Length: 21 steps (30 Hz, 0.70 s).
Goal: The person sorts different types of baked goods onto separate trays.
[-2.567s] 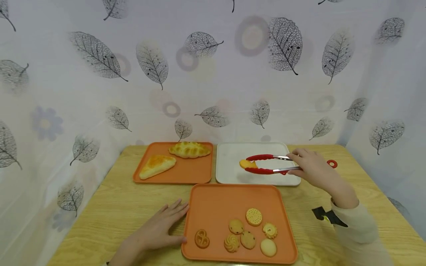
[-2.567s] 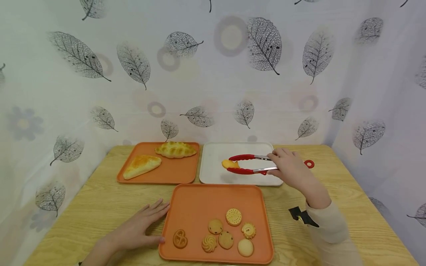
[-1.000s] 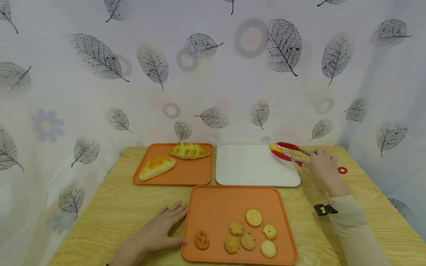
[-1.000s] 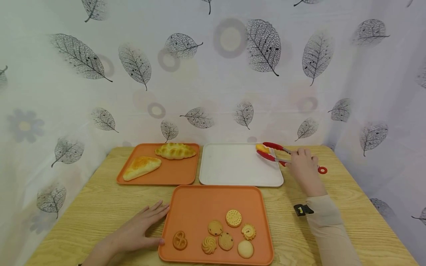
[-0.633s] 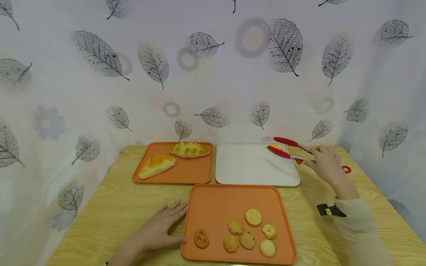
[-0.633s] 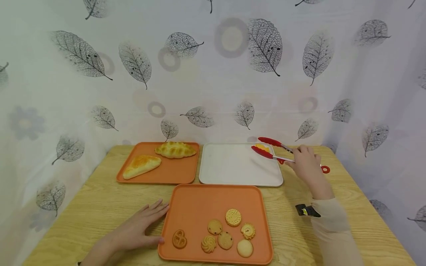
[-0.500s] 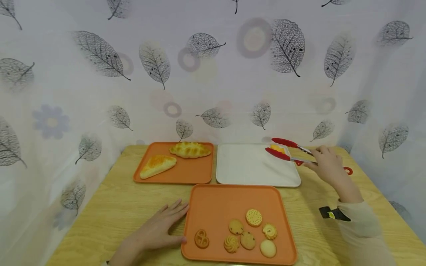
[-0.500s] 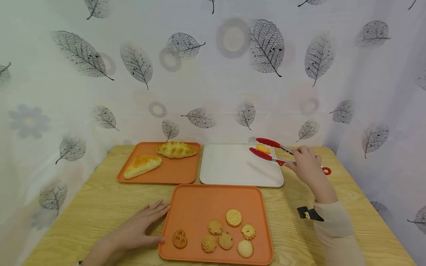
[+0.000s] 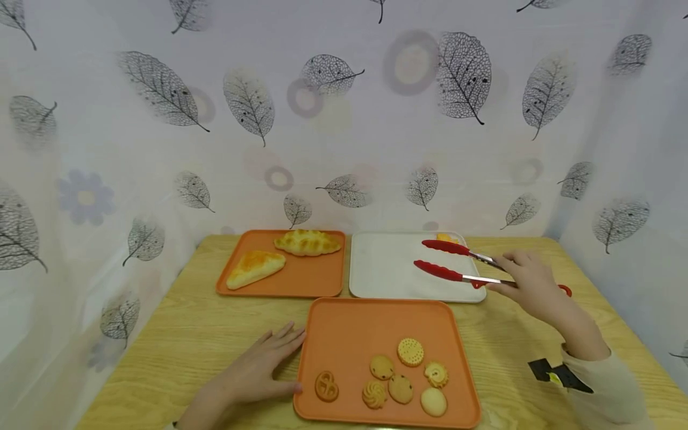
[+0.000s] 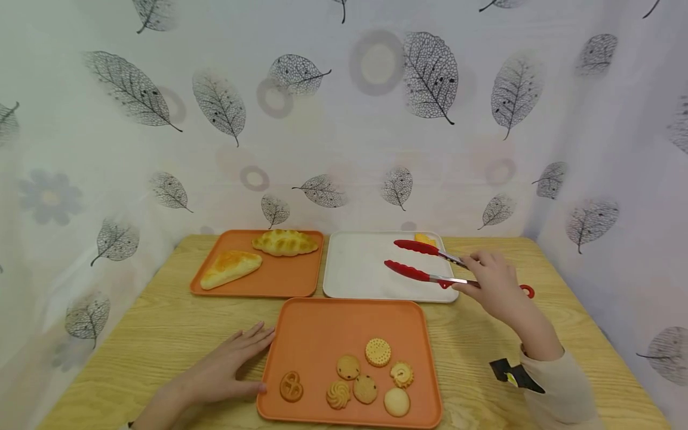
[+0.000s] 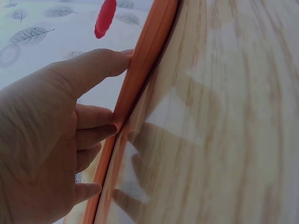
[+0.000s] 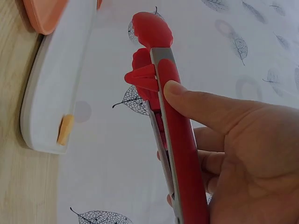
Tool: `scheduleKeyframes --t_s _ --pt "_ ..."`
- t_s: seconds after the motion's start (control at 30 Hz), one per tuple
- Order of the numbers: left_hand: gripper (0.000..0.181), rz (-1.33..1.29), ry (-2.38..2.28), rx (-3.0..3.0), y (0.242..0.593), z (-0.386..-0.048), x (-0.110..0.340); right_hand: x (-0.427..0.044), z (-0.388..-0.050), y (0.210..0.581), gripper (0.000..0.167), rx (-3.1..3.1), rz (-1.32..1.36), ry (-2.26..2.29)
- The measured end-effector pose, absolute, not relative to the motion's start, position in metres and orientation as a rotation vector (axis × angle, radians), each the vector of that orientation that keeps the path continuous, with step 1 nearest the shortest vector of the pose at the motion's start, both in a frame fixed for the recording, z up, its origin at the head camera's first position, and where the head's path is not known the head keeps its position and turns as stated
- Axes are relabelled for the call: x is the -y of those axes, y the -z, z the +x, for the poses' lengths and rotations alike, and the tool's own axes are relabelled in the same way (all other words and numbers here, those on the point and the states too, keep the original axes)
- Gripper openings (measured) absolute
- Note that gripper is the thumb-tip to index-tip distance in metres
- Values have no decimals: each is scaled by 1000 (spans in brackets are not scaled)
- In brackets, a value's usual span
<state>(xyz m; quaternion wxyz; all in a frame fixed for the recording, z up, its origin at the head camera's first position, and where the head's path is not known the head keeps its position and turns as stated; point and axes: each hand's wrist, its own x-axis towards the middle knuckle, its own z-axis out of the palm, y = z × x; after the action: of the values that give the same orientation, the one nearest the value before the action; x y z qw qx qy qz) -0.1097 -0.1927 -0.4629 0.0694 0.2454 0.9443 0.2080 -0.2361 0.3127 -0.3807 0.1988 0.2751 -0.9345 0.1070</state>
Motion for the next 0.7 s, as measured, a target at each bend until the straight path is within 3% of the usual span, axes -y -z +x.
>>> scheduleKeyframes --t_s 0.7 --pt "92 727 -641 -2826 464 -112 194 -316 -198 408 54 2459 1220 -358"
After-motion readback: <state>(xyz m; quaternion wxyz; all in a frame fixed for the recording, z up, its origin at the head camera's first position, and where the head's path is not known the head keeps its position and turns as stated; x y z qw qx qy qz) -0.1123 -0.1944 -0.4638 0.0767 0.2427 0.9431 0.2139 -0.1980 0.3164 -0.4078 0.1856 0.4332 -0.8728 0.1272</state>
